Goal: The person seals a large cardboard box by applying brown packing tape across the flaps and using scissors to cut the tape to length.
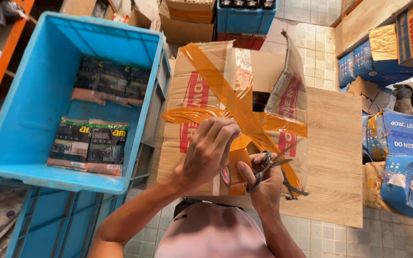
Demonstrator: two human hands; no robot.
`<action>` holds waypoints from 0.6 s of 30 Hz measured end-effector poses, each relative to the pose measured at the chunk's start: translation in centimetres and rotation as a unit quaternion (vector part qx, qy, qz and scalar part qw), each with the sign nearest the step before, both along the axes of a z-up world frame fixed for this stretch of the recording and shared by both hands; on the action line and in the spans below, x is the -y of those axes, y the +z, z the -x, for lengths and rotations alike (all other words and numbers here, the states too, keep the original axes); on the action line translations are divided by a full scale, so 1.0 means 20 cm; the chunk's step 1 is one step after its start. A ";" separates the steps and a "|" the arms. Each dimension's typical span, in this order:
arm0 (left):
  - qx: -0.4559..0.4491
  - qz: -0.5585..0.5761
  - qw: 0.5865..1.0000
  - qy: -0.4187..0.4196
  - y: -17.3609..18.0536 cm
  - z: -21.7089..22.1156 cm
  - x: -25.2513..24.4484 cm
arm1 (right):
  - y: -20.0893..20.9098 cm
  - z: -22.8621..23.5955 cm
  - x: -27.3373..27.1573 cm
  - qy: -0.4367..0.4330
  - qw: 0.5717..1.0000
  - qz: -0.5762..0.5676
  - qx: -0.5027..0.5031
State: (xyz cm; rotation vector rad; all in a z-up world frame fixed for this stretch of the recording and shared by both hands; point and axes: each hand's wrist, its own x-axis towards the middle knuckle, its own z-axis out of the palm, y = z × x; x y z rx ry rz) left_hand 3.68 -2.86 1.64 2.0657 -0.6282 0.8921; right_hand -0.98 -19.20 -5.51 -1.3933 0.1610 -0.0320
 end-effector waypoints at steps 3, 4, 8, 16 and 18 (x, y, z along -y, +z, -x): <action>-0.016 -0.031 0.997 -0.063 0.00 0.00 0.00 | 0.04 -0.01 0.03 -0.014 0.999 0.034 0.020; -0.020 -0.043 0.997 -0.065 0.00 0.00 0.00 | 0.08 -0.02 0.02 -0.012 0.996 0.064 0.066; 0.000 -0.055 0.997 -0.062 -0.01 -0.01 0.02 | 0.12 -0.11 0.09 0.016 0.991 0.080 0.104; 0.032 -0.019 0.998 -0.043 -0.02 0.01 0.05 | -0.02 -0.15 0.15 0.075 0.997 -0.002 0.014; 0.002 -0.042 0.997 -0.065 0.01 0.02 0.05 | 0.03 -0.13 0.14 0.076 0.997 -0.003 0.007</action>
